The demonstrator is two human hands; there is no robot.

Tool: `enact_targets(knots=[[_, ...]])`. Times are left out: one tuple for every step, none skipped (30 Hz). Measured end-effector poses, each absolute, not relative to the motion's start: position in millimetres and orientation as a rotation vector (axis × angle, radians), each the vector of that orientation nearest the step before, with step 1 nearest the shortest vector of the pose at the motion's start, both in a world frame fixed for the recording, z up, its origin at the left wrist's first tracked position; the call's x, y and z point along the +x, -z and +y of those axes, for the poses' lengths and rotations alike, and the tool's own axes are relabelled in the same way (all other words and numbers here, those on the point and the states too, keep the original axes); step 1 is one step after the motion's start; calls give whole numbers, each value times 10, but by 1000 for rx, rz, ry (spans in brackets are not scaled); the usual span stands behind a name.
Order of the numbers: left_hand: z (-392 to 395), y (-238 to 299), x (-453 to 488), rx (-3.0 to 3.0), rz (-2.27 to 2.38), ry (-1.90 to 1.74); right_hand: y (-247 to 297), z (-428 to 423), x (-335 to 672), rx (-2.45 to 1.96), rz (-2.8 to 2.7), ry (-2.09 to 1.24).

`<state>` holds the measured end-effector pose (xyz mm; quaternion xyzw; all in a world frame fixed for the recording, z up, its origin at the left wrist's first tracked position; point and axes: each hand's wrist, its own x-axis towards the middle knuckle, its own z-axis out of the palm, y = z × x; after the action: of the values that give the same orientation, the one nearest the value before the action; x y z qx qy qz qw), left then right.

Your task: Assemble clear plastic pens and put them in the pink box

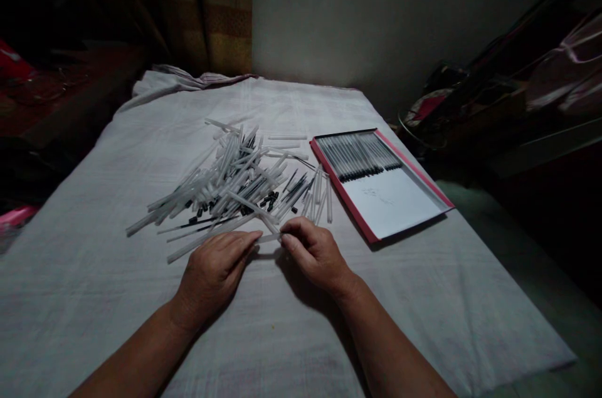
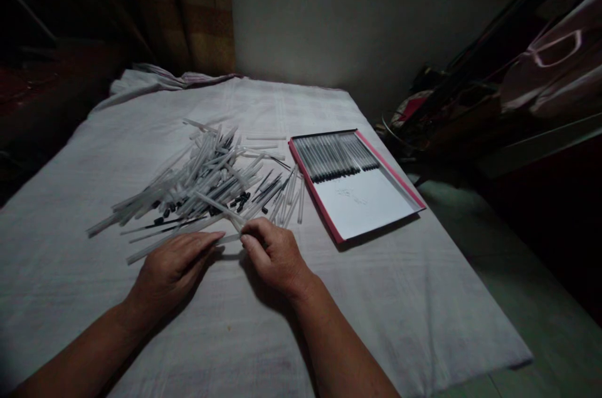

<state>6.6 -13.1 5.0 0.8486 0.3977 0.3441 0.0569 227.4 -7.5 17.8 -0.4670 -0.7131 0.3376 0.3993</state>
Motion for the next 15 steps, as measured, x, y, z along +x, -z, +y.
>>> enact_targets(knots=[[-132, -48, 67, 2578, 1205, -1044, -167, -70, 2270, -1206, -1793, -860], [-132, -47, 68, 2585, 1201, -1044, -156, -65, 2268, -1231, -1782, -867], [-132, -47, 69, 2594, 1198, -1044, -147, -62, 2267, -1252, -1775, -873], [-132, -48, 70, 2602, 1195, -1044, -142, -61, 2268, -1265, -1770, -879], [-131, -49, 70, 2607, 1193, -1045, -141, -61, 2271, -1265, -1764, -892], [-130, -50, 71, 2607, 1193, -1048, -144, -63, 2274, -1252, -1759, -912], [-129, -52, 71, 2603, 1196, -1055, -150, -65, 2278, -1233, -1755, -935], [-127, -53, 71, 2596, 1202, -1065, -158, -68, 2282, -1211, -1749, -950], [-126, -53, 70, 2589, 1210, -1070, -166, -71, 2286, -1192, -1746, -952], [-125, -53, 70, 2584, 1216, -1071, -172, -72, 2288, -1178, -1747, -945], [-124, -51, 69, 2582, 1221, -1066, -176, -73, 2289, -1172, -1751, -931], [-124, -49, 68, 2583, 1225, -1057, -177, -72, 2289, -1173, -1754, -918], [-125, -47, 68, 2585, 1228, -1047, -174, -71, 2288, -1180, -1753, -912], [-126, -44, 68, 2586, 1230, -1039, -170, -69, 2286, -1191, -1751, -913], [-127, -40, 68, 2588, 1231, -1035, -164, -66, 2285, -1204, -1749, -914]])
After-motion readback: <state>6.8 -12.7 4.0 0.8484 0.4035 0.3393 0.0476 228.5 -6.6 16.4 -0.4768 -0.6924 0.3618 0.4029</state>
